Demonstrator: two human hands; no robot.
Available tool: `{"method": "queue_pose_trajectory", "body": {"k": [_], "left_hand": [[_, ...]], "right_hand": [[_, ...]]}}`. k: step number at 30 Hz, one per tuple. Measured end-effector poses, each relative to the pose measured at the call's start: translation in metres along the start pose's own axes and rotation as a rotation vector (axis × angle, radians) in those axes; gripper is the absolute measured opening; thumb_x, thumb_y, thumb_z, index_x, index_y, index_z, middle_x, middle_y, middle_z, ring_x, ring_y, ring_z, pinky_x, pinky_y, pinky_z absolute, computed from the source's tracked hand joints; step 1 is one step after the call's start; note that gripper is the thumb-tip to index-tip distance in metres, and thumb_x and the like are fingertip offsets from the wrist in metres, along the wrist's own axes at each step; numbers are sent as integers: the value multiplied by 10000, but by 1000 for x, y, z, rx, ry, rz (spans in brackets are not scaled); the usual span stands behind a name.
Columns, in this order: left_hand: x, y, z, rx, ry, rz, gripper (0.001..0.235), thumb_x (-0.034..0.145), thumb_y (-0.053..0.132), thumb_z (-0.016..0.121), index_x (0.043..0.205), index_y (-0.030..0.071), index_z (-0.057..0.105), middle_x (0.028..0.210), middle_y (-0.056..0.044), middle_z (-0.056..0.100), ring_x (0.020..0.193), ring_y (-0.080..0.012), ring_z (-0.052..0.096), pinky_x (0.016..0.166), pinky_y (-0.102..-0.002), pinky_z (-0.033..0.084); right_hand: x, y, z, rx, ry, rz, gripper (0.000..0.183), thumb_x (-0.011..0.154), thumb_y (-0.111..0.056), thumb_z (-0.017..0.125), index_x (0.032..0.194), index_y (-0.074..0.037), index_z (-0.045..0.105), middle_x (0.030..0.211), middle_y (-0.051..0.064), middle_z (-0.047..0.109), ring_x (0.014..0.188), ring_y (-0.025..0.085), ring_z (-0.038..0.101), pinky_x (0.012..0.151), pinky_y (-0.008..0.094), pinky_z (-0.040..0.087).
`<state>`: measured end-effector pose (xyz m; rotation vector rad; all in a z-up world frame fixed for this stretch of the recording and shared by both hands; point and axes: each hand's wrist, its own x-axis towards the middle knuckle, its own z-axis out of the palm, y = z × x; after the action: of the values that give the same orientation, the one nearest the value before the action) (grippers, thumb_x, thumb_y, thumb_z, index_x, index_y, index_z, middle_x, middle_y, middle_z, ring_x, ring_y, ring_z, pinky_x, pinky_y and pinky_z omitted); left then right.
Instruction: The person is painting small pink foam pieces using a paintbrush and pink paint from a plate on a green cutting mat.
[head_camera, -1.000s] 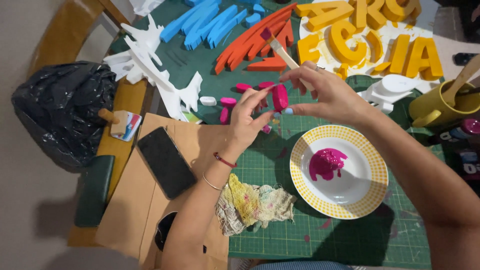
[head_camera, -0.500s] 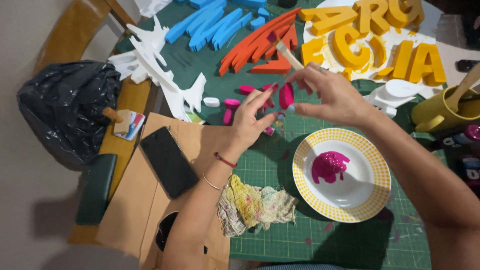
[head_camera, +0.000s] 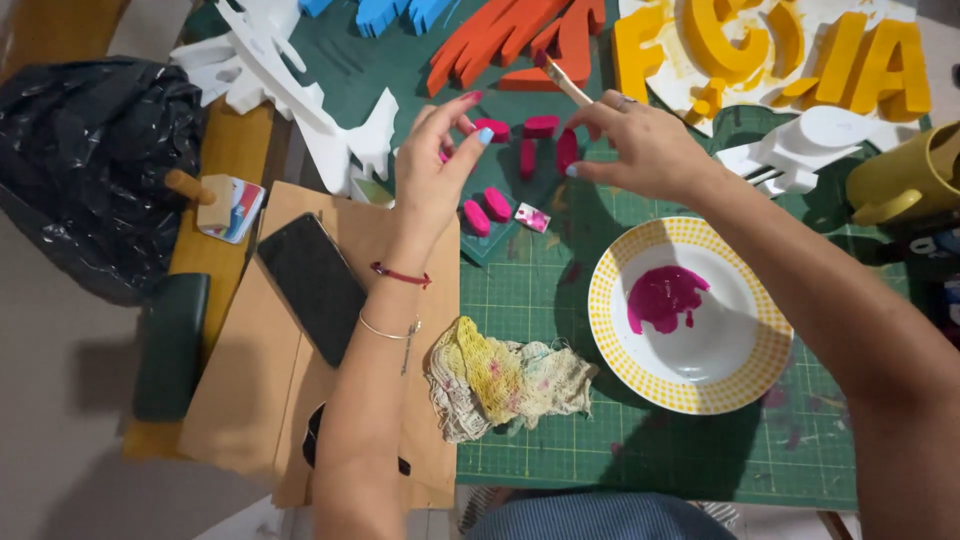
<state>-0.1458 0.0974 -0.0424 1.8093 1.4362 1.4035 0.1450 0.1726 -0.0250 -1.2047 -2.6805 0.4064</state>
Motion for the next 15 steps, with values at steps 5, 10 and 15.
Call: {"method": "queue_pose_trajectory", "body": {"k": [5,10,15], "left_hand": [[-2,5,2,29,-36,-12,339,1057,148,737,1395,131,708,1055,29,632,678,-76,494,694,-259,512],[-2,-2,5,50,-49,-14,328,1060,143,728,1387,131,716,1060,30,622,658,-69,507,652,-249,500],[0,-5,4,57,-62,-8,309,1068,159,722,1377,135,721,1047,26,616,633,-79,477,654,-257,498]], "right_hand": [[17,15,24,-116,22,-104,582,981,-403,796,1483,-162,624,1185,129,643,1013,372,657,780,536,526],[27,22,34,-161,-7,-158,598,1002,-438,772,1510,-157,627,1199,126,661,1045,366,653,813,515,520],[30,20,36,-216,-18,-175,634,1002,-437,755,1563,-185,602,1227,139,662,1032,399,663,775,545,534]]}}
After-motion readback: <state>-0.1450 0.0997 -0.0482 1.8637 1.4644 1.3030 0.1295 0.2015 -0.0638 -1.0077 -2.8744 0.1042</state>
